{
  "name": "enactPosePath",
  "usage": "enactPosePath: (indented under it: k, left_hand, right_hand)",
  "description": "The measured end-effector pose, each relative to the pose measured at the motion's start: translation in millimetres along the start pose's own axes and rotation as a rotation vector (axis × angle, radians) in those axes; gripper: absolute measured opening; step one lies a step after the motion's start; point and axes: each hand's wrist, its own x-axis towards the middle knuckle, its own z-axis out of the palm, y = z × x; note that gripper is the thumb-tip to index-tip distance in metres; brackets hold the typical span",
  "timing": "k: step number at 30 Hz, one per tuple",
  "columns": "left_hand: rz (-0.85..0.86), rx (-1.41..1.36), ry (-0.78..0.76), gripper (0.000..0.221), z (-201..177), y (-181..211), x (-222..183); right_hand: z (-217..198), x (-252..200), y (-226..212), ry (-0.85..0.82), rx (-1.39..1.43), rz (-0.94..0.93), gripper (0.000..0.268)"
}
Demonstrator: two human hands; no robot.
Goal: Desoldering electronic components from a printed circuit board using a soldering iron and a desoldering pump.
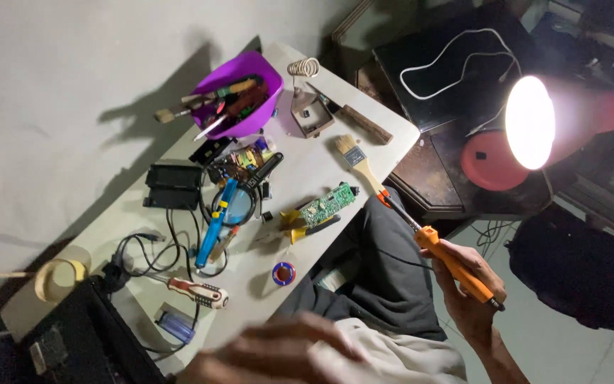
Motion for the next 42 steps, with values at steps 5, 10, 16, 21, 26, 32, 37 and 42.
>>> enactPosePath:
  k: [5, 10, 16, 21, 26, 32, 37, 42]
  left_hand:
    - [-0.711, -0.18, -1.188, 0.04, 430.3, -31.9, -375.1]
    - [-1.162, -0.296, -1.915, 0.053, 319.9, -48.3, -293.9]
    - [-1.113, -0.453, -1.959, 0.051, 486.7, 5.2, -462.5]
    - [-1.111, -0.54, -1.961, 0.05, 475.1, 24.1, -501.4]
    - [-1.092, -0.575, -1.914, 0.049, 466.3, -17.7, -472.5]
    - [-1.083, -0.615, -1.833, 0.047, 440.6, -63.1, -420.9]
    - [-1.068, -0.666, -1.754, 0.046, 423.9, -74.5, -353.8]
    - [-1.045, -0.701, -1.725, 0.045, 405.3, -86.3, -359.5]
  right_hand:
    - [0.4, -2.8, 0.0, 0.004, -0.03, 0.026, 0.022]
    - [5.8, 5.0, 1.6, -0.001, -0.01, 0.045, 0.021]
    - [20.2, 49.1, 3.4, 0.046, 0.104, -0.028, 0.021]
    - [50.4, 98.2, 6.1, 0.087, -0.122, -0.219, 0.006]
    - [62.1, 103.0, 8.1, 0.113, 0.187, -0.154, 0.019]
    - [49.1, 83.1, 6.8, 0.155, 0.102, -0.105, 0.016]
    - [40.3, 83.2, 6.1, 0.161, 0.04, -0.046, 0.019]
    - [36.8, 77.2, 14.6, 0.149, 0.195, -0.066, 0.025]
